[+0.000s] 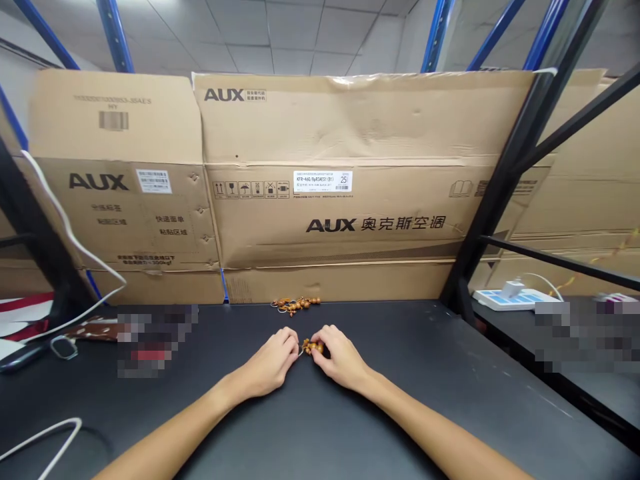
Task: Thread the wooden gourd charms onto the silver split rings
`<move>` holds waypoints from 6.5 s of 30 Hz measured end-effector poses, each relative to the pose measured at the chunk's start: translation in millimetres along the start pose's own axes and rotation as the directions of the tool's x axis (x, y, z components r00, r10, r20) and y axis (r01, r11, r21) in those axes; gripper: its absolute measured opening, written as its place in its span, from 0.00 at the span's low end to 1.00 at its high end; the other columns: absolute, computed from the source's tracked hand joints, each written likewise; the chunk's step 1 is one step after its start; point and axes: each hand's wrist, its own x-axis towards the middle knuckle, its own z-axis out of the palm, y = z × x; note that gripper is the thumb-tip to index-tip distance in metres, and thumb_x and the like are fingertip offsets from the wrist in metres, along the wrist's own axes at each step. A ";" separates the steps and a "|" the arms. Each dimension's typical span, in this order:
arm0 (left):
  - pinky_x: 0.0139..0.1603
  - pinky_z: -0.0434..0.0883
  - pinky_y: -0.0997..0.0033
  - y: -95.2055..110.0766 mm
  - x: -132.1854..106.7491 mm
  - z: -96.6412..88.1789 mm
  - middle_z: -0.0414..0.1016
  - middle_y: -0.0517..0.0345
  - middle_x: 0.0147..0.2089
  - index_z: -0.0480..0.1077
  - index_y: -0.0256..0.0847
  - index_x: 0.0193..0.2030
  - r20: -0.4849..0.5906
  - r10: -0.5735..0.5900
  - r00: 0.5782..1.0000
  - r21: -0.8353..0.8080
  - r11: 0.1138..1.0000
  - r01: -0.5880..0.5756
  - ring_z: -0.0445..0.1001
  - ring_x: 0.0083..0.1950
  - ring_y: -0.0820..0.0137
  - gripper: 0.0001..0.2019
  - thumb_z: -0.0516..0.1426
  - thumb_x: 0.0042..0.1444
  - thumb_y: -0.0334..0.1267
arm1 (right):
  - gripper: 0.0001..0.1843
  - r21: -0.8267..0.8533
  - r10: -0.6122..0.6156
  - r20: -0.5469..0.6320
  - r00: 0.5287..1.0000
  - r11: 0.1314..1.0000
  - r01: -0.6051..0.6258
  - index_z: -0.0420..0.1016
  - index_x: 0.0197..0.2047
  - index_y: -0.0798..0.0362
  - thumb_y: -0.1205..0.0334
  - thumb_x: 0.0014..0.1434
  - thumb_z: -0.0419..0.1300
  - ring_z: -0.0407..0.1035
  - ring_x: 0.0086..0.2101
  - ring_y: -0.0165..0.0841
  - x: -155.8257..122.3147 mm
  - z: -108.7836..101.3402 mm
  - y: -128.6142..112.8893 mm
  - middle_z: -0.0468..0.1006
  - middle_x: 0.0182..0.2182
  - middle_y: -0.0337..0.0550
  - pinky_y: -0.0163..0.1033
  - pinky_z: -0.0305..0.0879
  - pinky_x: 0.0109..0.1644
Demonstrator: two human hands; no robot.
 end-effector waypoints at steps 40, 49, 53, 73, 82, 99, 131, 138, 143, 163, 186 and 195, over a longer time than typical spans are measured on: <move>0.49 0.66 0.64 -7.9 -0.5 9.4 0.67 0.55 0.45 0.70 0.41 0.34 -0.118 -0.048 0.992 0.054 0.997 0.054 0.67 0.46 0.66 0.07 0.52 0.61 0.32 | 0.06 0.179 -0.160 0.068 0.985 0.973 0.146 0.72 0.42 0.49 0.65 0.62 0.55 0.64 0.38 0.35 -1.5 -8.9 -6.9 0.72 0.35 0.42 0.41 0.62 0.45; 0.50 0.66 0.63 -6.1 -1.3 9.0 0.68 0.55 0.44 0.70 0.41 0.35 -0.122 -0.048 0.991 0.054 0.997 0.055 0.67 0.45 0.66 0.06 0.53 0.61 0.36 | 0.05 0.155 -0.117 0.046 0.992 0.982 0.108 0.71 0.40 0.51 0.64 0.62 0.55 0.64 0.38 0.36 -0.9 -6.0 -4.6 0.73 0.36 0.42 0.42 0.61 0.45; 0.49 0.66 0.65 -6.6 -0.5 8.2 0.68 0.55 0.44 0.71 0.41 0.34 -0.115 -0.028 0.993 0.047 0.998 0.034 0.67 0.45 0.67 0.08 0.52 0.62 0.35 | 0.06 0.138 -0.122 0.069 0.990 0.984 0.112 0.72 0.41 0.50 0.63 0.62 0.55 0.65 0.38 0.35 -1.1 -7.8 -6.3 0.73 0.36 0.42 0.41 0.62 0.45; 0.60 0.61 0.55 -16.3 -5.3 13.0 0.66 0.49 0.60 0.65 0.41 0.58 -0.088 -0.063 0.994 0.314 0.945 0.087 0.64 0.60 0.58 0.19 0.48 0.64 0.46 | 0.33 -0.087 -0.028 0.246 0.969 0.995 0.051 0.60 0.63 0.55 0.42 0.63 0.47 0.51 0.62 0.45 -3.1 -12.0 -10.1 0.58 0.63 0.53 0.51 0.49 0.63; 0.62 0.60 0.53 -20.0 -6.0 14.6 0.66 0.48 0.61 0.65 0.41 0.59 -0.066 -0.069 0.995 0.335 0.938 0.087 0.62 0.62 0.58 0.21 0.47 0.64 0.47 | 0.32 -0.094 -0.041 0.237 0.971 0.993 0.065 0.63 0.62 0.55 0.43 0.64 0.47 0.51 0.62 0.44 -3.9 -10.5 -7.5 0.59 0.63 0.53 0.50 0.48 0.64; 0.61 0.60 0.51 -16.9 -5.4 12.7 0.65 0.46 0.62 0.64 0.39 0.60 -0.044 -0.075 0.996 0.342 0.936 0.086 0.62 0.62 0.57 0.21 0.47 0.65 0.46 | 0.30 -0.087 -0.045 0.219 0.975 0.994 0.066 0.64 0.61 0.55 0.44 0.64 0.48 0.52 0.62 0.45 -4.5 -10.7 -8.2 0.60 0.62 0.53 0.51 0.50 0.64; 0.60 0.61 0.54 -37.8 2.5 2.4 0.66 0.46 0.60 0.66 0.40 0.57 -0.096 -0.094 0.991 0.312 0.943 0.119 0.63 0.61 0.58 0.20 0.49 0.63 0.47 | 0.30 -0.086 -0.033 0.237 0.971 0.995 0.055 0.63 0.62 0.54 0.45 0.63 0.49 0.50 0.63 0.45 -3.9 -8.5 -6.0 0.59 0.63 0.52 0.52 0.48 0.64; 0.65 0.52 0.53 -68.8 11.5 0.1 0.57 0.48 0.67 0.58 0.41 0.64 -0.049 -0.256 0.966 0.363 0.896 0.256 0.54 0.68 0.55 0.30 0.46 0.61 0.57 | 0.29 -0.104 -0.031 0.221 0.975 0.993 0.055 0.65 0.60 0.54 0.46 0.62 0.51 0.52 0.62 0.46 -2.7 -8.2 -7.8 0.60 0.62 0.53 0.52 0.48 0.64; 0.59 0.62 0.56 -52.2 8.8 1.3 0.69 0.46 0.57 0.65 0.39 0.56 -0.141 -0.151 0.979 0.345 0.919 0.191 0.66 0.59 0.57 0.22 0.49 0.62 0.50 | 0.28 -0.096 -0.035 0.209 0.977 0.994 0.057 0.66 0.59 0.55 0.47 0.62 0.51 0.53 0.61 0.45 -3.3 -7.4 -7.9 0.62 0.61 0.54 0.51 0.49 0.63; 0.40 0.67 0.72 -3.1 4.6 9.4 0.72 0.59 0.37 0.66 0.41 0.39 -0.073 -0.057 0.996 -0.123 0.991 0.047 0.72 0.37 0.70 0.03 0.56 0.57 0.34 | 0.04 0.027 -0.089 0.039 0.995 0.996 0.088 0.66 0.36 0.51 0.68 0.62 0.51 0.64 0.41 0.36 -1.3 -1.8 2.2 0.72 0.39 0.44 0.43 0.62 0.45; 0.47 0.67 0.65 -3.7 2.8 10.7 0.68 0.55 0.42 0.68 0.41 0.33 -0.101 0.058 0.993 0.107 0.993 -0.047 0.68 0.43 0.66 0.03 0.56 0.59 0.36 | 0.05 0.176 -0.162 0.036 0.986 0.972 0.154 0.66 0.37 0.52 0.67 0.64 0.51 0.63 0.36 0.34 -1.6 -2.1 -2.6 0.71 0.33 0.42 0.39 0.63 0.40; 0.51 0.66 0.65 -8.2 6.5 7.2 0.68 0.56 0.45 0.70 0.42 0.35 -0.103 -0.014 0.995 -0.067 0.998 0.007 0.67 0.47 0.67 0.06 0.52 0.62 0.34 | 0.05 0.116 -0.124 0.008 0.992 0.986 0.122 0.68 0.38 0.51 0.67 0.63 0.51 0.64 0.37 0.35 0.1 -1.2 0.4 0.72 0.34 0.43 0.40 0.64 0.42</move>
